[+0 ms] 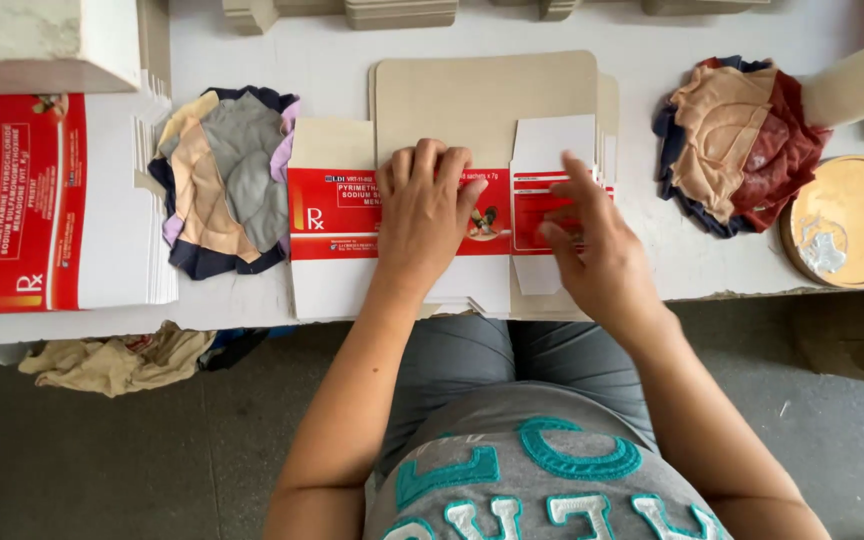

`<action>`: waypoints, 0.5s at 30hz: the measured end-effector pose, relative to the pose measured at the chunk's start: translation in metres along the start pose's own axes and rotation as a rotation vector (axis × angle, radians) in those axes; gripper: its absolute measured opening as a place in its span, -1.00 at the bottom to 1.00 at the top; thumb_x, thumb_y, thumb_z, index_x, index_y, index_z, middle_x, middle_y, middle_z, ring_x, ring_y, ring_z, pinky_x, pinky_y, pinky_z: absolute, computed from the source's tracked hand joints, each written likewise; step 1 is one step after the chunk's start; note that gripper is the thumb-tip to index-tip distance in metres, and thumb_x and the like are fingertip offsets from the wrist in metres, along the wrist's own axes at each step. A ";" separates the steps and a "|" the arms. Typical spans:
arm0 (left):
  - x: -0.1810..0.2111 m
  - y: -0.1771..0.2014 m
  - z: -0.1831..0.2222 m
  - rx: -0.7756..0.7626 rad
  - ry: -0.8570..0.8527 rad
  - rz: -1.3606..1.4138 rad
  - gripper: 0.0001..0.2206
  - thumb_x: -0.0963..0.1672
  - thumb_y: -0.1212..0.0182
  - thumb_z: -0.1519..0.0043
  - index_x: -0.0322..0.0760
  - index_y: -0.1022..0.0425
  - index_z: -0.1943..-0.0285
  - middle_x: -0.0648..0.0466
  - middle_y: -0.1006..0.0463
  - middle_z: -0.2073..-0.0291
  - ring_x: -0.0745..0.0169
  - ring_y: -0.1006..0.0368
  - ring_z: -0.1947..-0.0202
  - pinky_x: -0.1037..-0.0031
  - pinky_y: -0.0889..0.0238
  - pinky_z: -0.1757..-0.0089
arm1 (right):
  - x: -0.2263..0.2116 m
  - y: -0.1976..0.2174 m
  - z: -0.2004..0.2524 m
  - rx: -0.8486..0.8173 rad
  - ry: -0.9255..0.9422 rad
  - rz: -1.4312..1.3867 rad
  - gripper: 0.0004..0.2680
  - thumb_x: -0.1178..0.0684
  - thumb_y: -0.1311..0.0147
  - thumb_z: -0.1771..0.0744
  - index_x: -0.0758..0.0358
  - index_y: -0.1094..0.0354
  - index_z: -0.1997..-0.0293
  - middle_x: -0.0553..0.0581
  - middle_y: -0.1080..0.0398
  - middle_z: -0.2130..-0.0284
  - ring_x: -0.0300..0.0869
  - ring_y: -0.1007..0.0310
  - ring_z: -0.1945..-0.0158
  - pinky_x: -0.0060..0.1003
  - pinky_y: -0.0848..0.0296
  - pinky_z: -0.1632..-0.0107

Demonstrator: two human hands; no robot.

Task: Applying glue to cardboard packaging flats using a small block to press them together.

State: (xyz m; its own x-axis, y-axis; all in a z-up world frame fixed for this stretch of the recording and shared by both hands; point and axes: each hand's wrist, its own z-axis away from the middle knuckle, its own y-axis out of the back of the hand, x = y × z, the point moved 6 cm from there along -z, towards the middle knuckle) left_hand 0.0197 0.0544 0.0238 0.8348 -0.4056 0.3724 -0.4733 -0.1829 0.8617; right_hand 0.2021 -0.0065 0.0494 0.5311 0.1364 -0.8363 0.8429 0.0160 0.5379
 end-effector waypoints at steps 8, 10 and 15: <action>-0.002 -0.002 0.001 0.023 0.003 -0.017 -0.74 0.01 -0.27 -0.31 -0.16 -0.44 0.02 0.09 -0.40 0.08 0.04 -0.29 -0.03 0.09 -0.11 -0.13 | 0.005 -0.025 -0.015 0.009 0.363 0.560 -0.54 0.06 -0.06 -0.42 0.33 -0.02 -0.52 0.35 -0.33 -0.27 0.13 -0.24 -0.40 0.08 -0.19 -0.42; -0.004 -0.002 0.002 -0.003 0.018 0.002 -0.75 0.02 -0.27 -0.32 -0.15 -0.44 0.04 0.09 -0.40 0.08 0.04 -0.29 -0.03 0.09 -0.11 -0.13 | 0.006 -0.025 -0.014 -0.041 0.312 0.558 -0.52 0.00 -0.06 -0.43 0.34 -0.01 -0.53 0.34 -0.32 -0.29 0.12 -0.23 -0.40 0.08 -0.17 -0.42; -0.007 -0.011 0.003 -0.018 0.016 -0.014 -0.73 0.05 -0.24 -0.35 -0.14 -0.43 0.05 0.10 -0.39 0.09 0.05 -0.28 -0.02 0.10 -0.11 -0.12 | 0.018 -0.026 -0.017 -0.136 0.183 0.568 -0.38 -0.26 -0.10 -0.41 0.36 0.06 -0.56 0.30 -0.31 -0.30 0.11 -0.21 -0.38 0.10 -0.12 -0.40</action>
State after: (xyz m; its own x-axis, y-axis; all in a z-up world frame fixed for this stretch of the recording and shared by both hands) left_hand 0.0177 0.0564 0.0104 0.8456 -0.3887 0.3658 -0.4568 -0.1725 0.8727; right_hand 0.1881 0.0120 0.0222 0.8604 0.3283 -0.3898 0.4075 0.0161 0.9131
